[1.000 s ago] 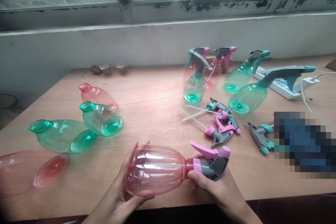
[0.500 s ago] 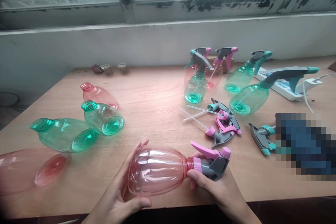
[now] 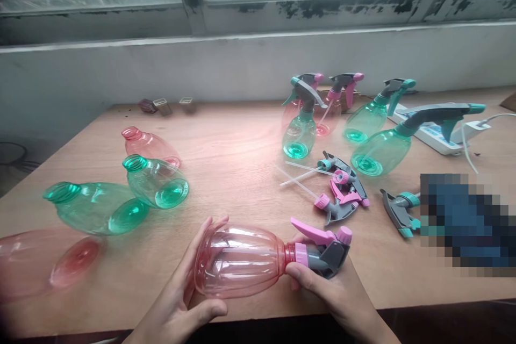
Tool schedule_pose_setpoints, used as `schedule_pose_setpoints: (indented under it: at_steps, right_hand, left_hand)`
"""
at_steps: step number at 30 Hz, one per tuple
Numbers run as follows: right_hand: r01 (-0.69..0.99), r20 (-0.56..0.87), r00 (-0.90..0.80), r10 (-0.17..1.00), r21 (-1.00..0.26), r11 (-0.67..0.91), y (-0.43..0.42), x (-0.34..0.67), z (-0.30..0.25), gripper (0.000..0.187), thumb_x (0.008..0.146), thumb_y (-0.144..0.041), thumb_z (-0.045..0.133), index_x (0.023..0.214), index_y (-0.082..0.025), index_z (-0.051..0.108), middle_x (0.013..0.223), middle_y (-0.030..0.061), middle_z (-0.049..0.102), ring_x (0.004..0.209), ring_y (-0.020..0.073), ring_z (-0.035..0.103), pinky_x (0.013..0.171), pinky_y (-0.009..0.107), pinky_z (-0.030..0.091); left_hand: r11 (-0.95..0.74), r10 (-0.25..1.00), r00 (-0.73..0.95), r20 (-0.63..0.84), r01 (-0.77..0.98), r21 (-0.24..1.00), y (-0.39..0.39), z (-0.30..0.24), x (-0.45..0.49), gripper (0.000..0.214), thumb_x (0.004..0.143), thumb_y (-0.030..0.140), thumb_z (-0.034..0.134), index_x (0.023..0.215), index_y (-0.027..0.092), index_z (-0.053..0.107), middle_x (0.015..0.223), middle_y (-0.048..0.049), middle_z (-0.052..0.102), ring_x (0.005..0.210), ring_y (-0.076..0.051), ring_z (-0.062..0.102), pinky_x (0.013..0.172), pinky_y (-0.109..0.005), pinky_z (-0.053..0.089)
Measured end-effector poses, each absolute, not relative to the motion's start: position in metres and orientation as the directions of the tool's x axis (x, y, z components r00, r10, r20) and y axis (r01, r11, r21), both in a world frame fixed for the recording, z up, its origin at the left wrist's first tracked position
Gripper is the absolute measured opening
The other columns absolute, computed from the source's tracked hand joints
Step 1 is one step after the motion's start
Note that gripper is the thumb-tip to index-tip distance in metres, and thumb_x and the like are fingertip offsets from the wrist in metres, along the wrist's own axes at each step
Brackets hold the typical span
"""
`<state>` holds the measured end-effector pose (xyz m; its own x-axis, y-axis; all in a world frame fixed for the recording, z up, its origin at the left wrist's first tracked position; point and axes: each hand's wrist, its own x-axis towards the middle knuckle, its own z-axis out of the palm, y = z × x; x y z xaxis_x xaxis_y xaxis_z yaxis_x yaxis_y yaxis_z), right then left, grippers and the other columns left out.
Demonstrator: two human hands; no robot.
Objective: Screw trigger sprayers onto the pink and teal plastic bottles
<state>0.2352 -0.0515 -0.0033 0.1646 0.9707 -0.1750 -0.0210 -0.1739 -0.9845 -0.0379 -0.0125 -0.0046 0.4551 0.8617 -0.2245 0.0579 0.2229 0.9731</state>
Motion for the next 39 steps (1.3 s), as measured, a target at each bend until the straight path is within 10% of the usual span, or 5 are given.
schedule_pose_setpoints:
  at_steps: [5, 17, 29, 35, 39]
  right_hand:
    - [-0.010, -0.174, 0.138, 0.975, -0.985, -0.175, -0.0515, 0.2365, -0.0034, 0.028, 0.088, -0.044, 0.076, 0.100, -0.023, 0.063, 0.060, -0.0017, 0.069, 0.061, 0.0208, 0.067, 0.065, 0.030, 0.054]
    - [-0.036, -0.184, 0.186, 0.965, -0.983, -0.181, -0.0521, 0.2350, -0.0054, 0.032, 0.082, -0.046, 0.082, 0.097, -0.023, 0.066, 0.058, -0.0015, 0.069, 0.058, 0.0209, 0.067, 0.062, 0.030, 0.054]
    - [-0.003, -0.203, 0.163, 0.966, -0.979, -0.205, -0.0526, 0.2368, -0.0050, 0.035, 0.083, -0.051, 0.080, 0.100, -0.021, 0.070, 0.059, -0.0001, 0.069, 0.060, 0.0225, 0.067, 0.064, 0.032, 0.055]
    - [-0.012, -0.236, 0.150, 0.960, -0.971, -0.237, -0.0530, 0.2365, -0.0044, 0.038, 0.079, -0.046, 0.084, 0.105, -0.020, 0.072, 0.062, 0.0015, 0.072, 0.060, 0.0237, 0.069, 0.061, 0.034, 0.057]
    - [-0.006, -0.226, 0.169, 0.959, -0.974, -0.229, -0.0534, 0.2361, -0.0042, 0.037, 0.080, -0.048, 0.084, 0.102, -0.020, 0.073, 0.060, 0.0007, 0.070, 0.057, 0.0221, 0.067, 0.060, 0.032, 0.057]
  left_hand:
    - [0.239, 0.873, 0.428, -0.235, 0.044, 0.970, -0.0071, -0.0015, -0.0337, 0.099, 0.074, 0.037, 0.091, 0.154, 0.051, 0.034, 0.173, 0.0080, 0.028, 0.163, -0.022, 0.023, 0.136, -0.037, 0.025]
    - [0.171, 0.861, 0.477, -0.177, 0.058, 0.984, -0.0126, -0.0040, -0.0368, 0.117, 0.075, 0.046, 0.088, 0.157, 0.056, 0.006, 0.174, 0.0045, 0.025, 0.163, -0.026, 0.023, 0.137, -0.052, 0.019]
    - [0.097, 0.869, 0.472, -0.151, 0.137, 0.986, -0.0108, -0.0045, -0.0325, 0.086, 0.091, 0.039, 0.071, 0.154, 0.061, 0.016, 0.169, 0.0074, 0.035, 0.160, -0.019, 0.032, 0.138, -0.046, 0.021]
    - [0.191, 0.875, 0.447, -0.188, 0.038, 0.981, -0.0113, -0.0092, -0.0338, 0.125, 0.066, 0.041, 0.097, 0.157, 0.056, 0.013, 0.172, 0.0022, 0.030, 0.159, -0.028, 0.032, 0.135, -0.050, 0.029]
    - [0.189, 0.873, 0.443, -0.204, 0.077, 0.979, -0.0075, -0.0079, -0.0333, 0.113, 0.071, 0.038, 0.093, 0.157, 0.053, 0.021, 0.173, 0.0031, 0.027, 0.161, -0.028, 0.028, 0.136, -0.049, 0.025]
